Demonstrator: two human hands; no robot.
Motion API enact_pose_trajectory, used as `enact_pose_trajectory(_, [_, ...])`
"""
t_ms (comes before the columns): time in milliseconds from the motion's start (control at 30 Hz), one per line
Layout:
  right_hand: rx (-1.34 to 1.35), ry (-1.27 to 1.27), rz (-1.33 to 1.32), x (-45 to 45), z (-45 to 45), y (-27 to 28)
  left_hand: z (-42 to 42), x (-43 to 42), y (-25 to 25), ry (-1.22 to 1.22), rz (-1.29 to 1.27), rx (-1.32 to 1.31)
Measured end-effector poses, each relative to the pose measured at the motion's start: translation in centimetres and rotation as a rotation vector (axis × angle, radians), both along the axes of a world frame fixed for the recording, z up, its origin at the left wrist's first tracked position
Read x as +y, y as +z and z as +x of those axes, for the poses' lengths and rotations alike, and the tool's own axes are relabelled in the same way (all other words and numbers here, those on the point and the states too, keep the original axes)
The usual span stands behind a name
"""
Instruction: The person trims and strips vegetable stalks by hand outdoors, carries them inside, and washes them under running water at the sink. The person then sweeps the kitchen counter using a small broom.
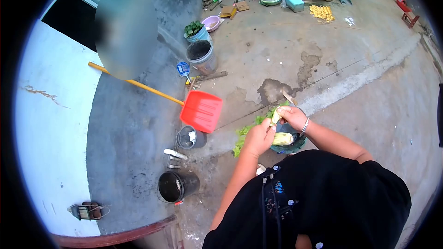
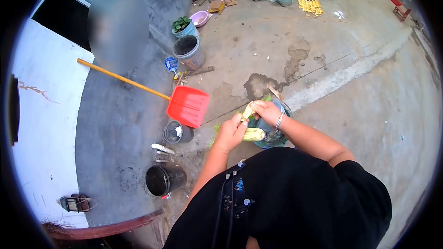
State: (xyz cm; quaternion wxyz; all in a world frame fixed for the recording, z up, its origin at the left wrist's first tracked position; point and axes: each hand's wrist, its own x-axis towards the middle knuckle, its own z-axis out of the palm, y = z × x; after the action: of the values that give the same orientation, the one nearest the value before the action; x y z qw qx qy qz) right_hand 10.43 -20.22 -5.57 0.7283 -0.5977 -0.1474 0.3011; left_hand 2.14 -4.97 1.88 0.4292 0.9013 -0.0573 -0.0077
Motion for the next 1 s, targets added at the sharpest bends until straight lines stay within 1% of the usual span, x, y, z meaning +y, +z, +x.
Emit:
enact_pose_trajectory(33, [-0.002,-0.001,-0.002,-0.1,-0.1,0.3,0.0,0.2,-0.4,0.032,0.002,0.036])
enact_pose_trajectory(100, [0.235,-0.093,0.215,-0.2,-0.7,1.2,-0.1,0.8,-0.8,0.069,0.004,0.074])
enact_pose_trajectory(167, [0.215,-0.071,0.222,-0.8,-1.3,2.6,-0.2,1.4,-0.8,0.043,-0.042,0.182])
enact_pose_trajectory(233, [0.193,-0.052,0.229,-1.2,-1.3,2.8,-0.5,1.4,-0.6,0.046,-0.041,0.176])
enact_pose_trajectory(300, [0.061,-0.005,0.105,-1.7,-1.1,2.4,-0.6,1.3,-0.6,0.044,-0.042,0.168])
enact_pose_trajectory(367, [0.067,0.001,0.092,-1.8,-1.1,1.7,-0.7,1.4,-0.8,0.032,-0.012,0.093])
enact_pose_trajectory(433, [0.077,0.008,0.081,-1.7,-1.3,1.2,-0.9,1.3,-0.6,0.053,0.000,0.081])
enact_pose_trajectory(500, [0.075,0.030,0.123,-1.8,-1.4,1.0,-0.9,1.2,-0.7,0.071,0.011,0.069])
enact_pose_trajectory(567, [0.072,0.016,0.118,-1.9,-1.5,1.3,-0.9,1.3,-1.1,0.113,0.040,-0.001])
enact_pose_trajectory(633, [0.069,0.002,0.112,-1.9,-1.5,1.2,-1.0,1.4,-1.1,0.130,0.037,-0.016])
enact_pose_trajectory(733, [0.184,-0.157,0.113,-2.6,-0.6,-0.7,-0.9,2.1,-0.8,0.157,-0.003,-0.038])
enact_pose_trajectory(767, [0.185,-0.157,0.113,-3.2,-0.2,-1.4,-0.9,2.5,-0.7,0.166,-0.039,-0.046])
enact_pose_trajectory(833, [0.262,-0.252,0.051,-4.8,0.7,-2.3,-1.0,3.1,-0.4,0.181,-0.068,-0.079])
enact_pose_trajectory(1000, [0.220,-0.387,-0.022,-8.7,2.9,-5.5,-1.3,5.2,0.0,0.242,-0.093,-0.158])
